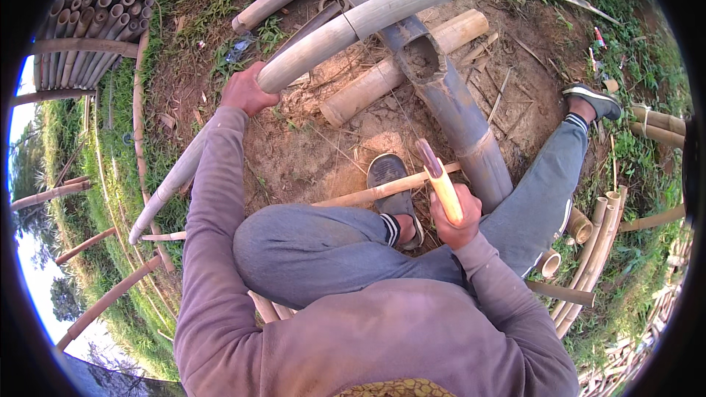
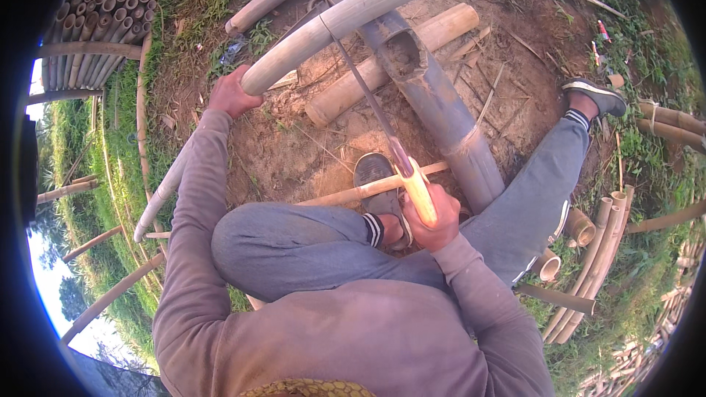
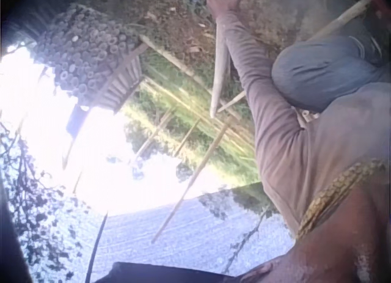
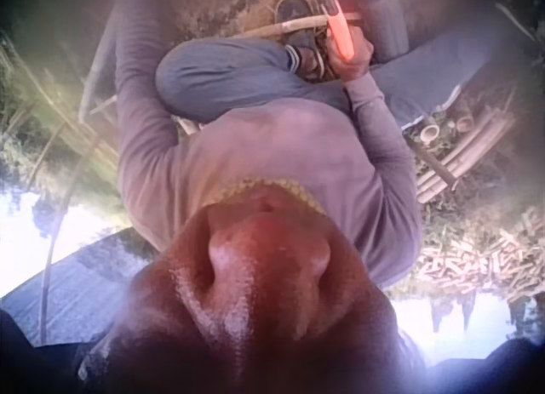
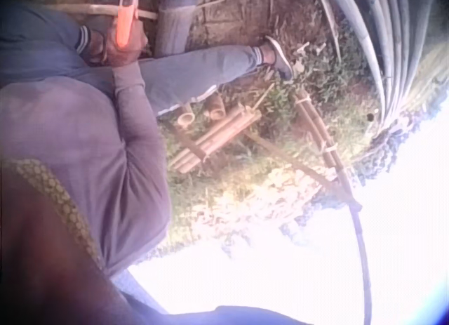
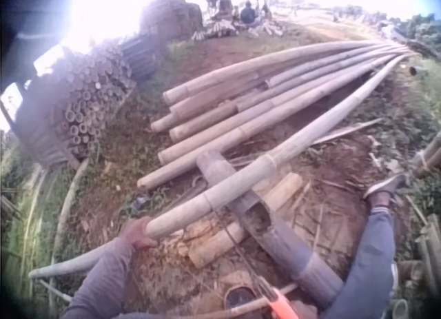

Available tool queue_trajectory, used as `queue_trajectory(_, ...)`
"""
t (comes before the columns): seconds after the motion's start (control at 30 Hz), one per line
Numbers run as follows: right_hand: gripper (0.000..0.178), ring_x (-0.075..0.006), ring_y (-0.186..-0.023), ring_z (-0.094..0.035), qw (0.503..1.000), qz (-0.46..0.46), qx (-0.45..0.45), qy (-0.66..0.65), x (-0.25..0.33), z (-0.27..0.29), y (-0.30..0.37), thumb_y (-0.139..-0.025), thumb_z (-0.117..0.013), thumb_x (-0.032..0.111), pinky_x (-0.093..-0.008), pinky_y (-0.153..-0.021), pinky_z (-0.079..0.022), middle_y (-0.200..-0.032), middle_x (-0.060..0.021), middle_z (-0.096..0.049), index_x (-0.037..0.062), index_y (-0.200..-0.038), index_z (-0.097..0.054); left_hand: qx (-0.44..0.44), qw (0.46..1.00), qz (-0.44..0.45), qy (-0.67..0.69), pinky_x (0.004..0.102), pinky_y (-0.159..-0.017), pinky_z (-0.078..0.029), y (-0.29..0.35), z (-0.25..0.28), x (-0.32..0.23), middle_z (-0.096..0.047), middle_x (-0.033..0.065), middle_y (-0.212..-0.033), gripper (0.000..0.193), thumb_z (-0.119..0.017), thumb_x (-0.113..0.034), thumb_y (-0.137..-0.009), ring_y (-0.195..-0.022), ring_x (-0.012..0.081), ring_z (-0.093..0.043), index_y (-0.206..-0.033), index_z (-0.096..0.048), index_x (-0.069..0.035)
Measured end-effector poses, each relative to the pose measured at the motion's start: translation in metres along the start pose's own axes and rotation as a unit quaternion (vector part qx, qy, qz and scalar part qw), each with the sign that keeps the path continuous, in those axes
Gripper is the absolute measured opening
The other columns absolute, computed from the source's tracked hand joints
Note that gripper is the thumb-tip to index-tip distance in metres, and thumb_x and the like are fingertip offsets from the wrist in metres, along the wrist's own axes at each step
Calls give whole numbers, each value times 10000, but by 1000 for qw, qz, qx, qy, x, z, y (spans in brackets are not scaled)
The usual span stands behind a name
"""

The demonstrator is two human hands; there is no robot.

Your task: The person uses a hand saw to cut bamboo poles into shorter sections. They repeatedly position a bamboo pole on a makeshift support, saw through it, and set the cut piece aside.

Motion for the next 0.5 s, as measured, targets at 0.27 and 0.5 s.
queue_trajectory(0.27,168,-373,-703,-732,999,-9,-38,-31,0,-45,-68,-877,-803,63,-410,-630,-573,-830,-187,-723,21,-965,-666,-41,999,-15,-6,487,-887,-579,-2,-3,6,-786,174,-1028,658,-840,-405,-639,-975,398,-752,-1241,-702,-181)
queue_trajectory(0.5,125,-272,-634,-713,999,10,-42,-33,-11,-32,-52,-909,-768,28,-375,-615,-558,-750,-131,-696,-4,-1002,-690,-25,1000,-13,0,481,-877,-565,-1,4,-6,-775,191,-1019,653,-845,-382,-648,-982,406,-744,-1240,-696,-151)
Point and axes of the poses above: each hand's wrist, its own y-axis away from the middle knuckle, its own z-axis out of the back of the hand, x = y × z, the point moved 6 cm from there along -y, towards the middle knuckle
